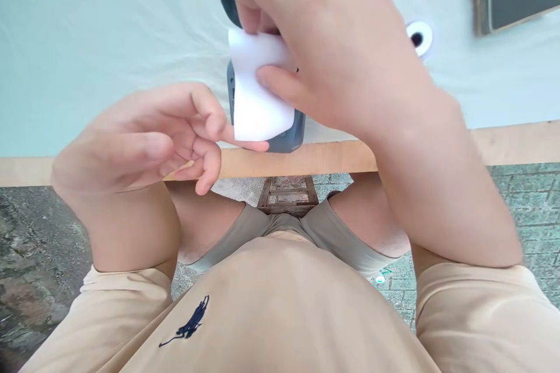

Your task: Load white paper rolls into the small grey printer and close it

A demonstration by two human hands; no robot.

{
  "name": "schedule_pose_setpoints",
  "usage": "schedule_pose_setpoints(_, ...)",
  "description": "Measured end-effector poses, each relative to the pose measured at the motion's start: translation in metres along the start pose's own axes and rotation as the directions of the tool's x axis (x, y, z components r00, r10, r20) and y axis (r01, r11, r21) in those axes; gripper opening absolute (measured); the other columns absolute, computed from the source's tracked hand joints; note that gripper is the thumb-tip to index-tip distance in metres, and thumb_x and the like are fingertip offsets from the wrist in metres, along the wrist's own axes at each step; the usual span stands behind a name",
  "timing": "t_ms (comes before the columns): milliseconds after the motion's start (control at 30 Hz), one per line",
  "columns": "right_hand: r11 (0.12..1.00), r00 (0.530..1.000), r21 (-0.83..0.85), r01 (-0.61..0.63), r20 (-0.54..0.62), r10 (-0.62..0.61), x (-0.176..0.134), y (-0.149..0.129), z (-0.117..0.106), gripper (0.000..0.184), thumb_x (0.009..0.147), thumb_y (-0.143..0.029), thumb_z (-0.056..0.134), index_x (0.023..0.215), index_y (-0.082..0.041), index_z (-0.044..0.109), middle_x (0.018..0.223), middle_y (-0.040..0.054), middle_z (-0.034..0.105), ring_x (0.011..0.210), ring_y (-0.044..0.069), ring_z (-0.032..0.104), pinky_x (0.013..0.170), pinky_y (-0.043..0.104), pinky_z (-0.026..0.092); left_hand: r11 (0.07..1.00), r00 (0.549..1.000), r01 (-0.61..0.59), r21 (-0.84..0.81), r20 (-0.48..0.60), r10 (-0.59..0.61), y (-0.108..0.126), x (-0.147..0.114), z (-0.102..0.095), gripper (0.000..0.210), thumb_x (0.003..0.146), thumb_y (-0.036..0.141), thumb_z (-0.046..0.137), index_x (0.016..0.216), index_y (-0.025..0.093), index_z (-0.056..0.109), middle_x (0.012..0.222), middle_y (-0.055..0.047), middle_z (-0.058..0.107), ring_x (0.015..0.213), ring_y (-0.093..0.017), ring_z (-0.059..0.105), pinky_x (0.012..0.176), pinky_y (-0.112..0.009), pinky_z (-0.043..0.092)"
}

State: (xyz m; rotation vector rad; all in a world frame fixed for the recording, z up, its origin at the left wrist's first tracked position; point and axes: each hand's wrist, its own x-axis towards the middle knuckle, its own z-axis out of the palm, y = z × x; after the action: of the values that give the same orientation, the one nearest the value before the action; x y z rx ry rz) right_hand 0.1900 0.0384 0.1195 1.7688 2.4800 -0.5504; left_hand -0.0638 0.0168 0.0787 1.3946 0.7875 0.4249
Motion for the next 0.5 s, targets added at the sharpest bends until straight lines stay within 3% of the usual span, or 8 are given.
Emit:
schedule_pose_setpoints(100, 0.996, 0.995, -0.007, -0.084, 0.048, 0.084, 0.002, -0.002, 0.003, 0.042, 0.095, -0.021, 0.07, 0.135, -0.032, 0.063, 0.118, 0.0012, 0.071, 0.119, 0.032, 0.072, 0.1, 0.046, 0.048, 0.958, 0.974, 0.125, -0.259, 0.214, -0.07, 0.0, -0.001, 0.002, 0.036, 0.096, 0.062, 0.082, 0.101, 0.03, 0.068, 0.115, -0.005, 0.091, 0.048, -0.013, 0.07, 0.036, -0.025, 0.045)
schedule_pose_setpoints(133, 0.996, 0.995, -0.028, -0.086, 0.045, 0.087, 0.003, -0.001, 0.004, 0.041, 0.094, -0.021, 0.072, 0.132, -0.031, 0.063, 0.116, 0.0018, 0.07, 0.116, 0.031, 0.072, 0.1, 0.046, 0.05, 0.949, 0.973, 0.149, -0.276, 0.212, -0.092, 0.001, -0.001, 0.002, 0.03, 0.094, 0.054, 0.086, 0.101, 0.031, 0.068, 0.115, -0.004, 0.091, 0.044, -0.012, 0.067, 0.034, -0.024, 0.041)
schedule_pose_setpoints(200, 0.997, 1.0, -0.072, -0.011, 0.019, 0.013, 0.002, 0.003, 0.007, 0.034, 0.095, -0.026, 0.072, 0.128, -0.029, 0.064, 0.112, 0.0031, 0.07, 0.106, 0.028, 0.07, 0.095, 0.045, 0.053, 0.955, 0.973, 0.174, -0.242, 0.193, -0.129, 0.001, 0.0, 0.001, 0.026, 0.089, 0.043, 0.089, 0.1, 0.032, 0.068, 0.096, -0.001, 0.091, 0.038, -0.013, 0.063, 0.031, -0.025, 0.033)
schedule_pose_setpoints(300, 0.985, 0.988, -0.108, 0.134, -0.065, -0.142, -0.006, 0.009, 0.005, 0.021, 0.106, -0.037, 0.06, 0.123, -0.028, 0.066, 0.109, 0.005, 0.069, 0.106, 0.025, 0.069, 0.091, 0.043, 0.055, 0.963, 0.963, 0.2, -0.179, 0.219, -0.159, 0.0, 0.0, -0.006, 0.026, 0.087, 0.046, 0.085, 0.095, 0.031, 0.064, 0.065, 0.001, 0.08, 0.032, -0.017, 0.058, 0.03, -0.028, 0.03)
schedule_pose_setpoints(367, 0.98, 0.975, -0.087, 0.177, -0.12, -0.186, -0.014, 0.01, 0.003, 0.022, 0.111, -0.043, 0.055, 0.12, -0.029, 0.069, 0.112, 0.0053, 0.069, 0.115, 0.026, 0.069, 0.097, 0.045, 0.056, 0.985, 0.979, 0.165, -0.048, 0.131, -0.157, -0.002, 0.001, -0.01, 0.03, 0.09, 0.056, 0.079, 0.089, 0.031, 0.063, 0.053, 0.001, 0.069, 0.032, -0.02, 0.056, 0.032, -0.031, 0.036)
schedule_pose_setpoints(433, 0.964, 0.958, -0.071, 0.258, -0.112, -0.265, -0.022, 0.009, 0.003, 0.024, 0.114, -0.047, 0.052, 0.111, -0.031, 0.071, 0.11, 0.0042, 0.071, 0.113, 0.026, 0.069, 0.094, 0.048, 0.056, 0.976, 0.991, 0.117, 0.184, -0.09, -0.102, -0.004, 0.004, -0.008, 0.038, 0.093, 0.066, 0.073, 0.086, 0.029, 0.066, 0.055, -0.001, 0.066, 0.043, -0.022, 0.065, 0.044, -0.035, 0.05)
schedule_pose_setpoints(500, 0.927, 0.929, -0.094, 0.363, -0.035, -0.367, -0.028, 0.009, 0.007, 0.029, 0.114, -0.047, 0.051, 0.099, -0.031, 0.071, 0.106, 0.0023, 0.075, 0.101, 0.026, 0.067, 0.084, 0.051, 0.054, 0.915, 0.948, 0.104, 0.389, -0.316, 0.027, -0.002, 0.008, 0.0, 0.039, 0.093, 0.068, 0.075, 0.089, 0.029, 0.07, 0.063, -0.003, 0.067, 0.061, -0.026, 0.074, 0.06, -0.039, 0.06)
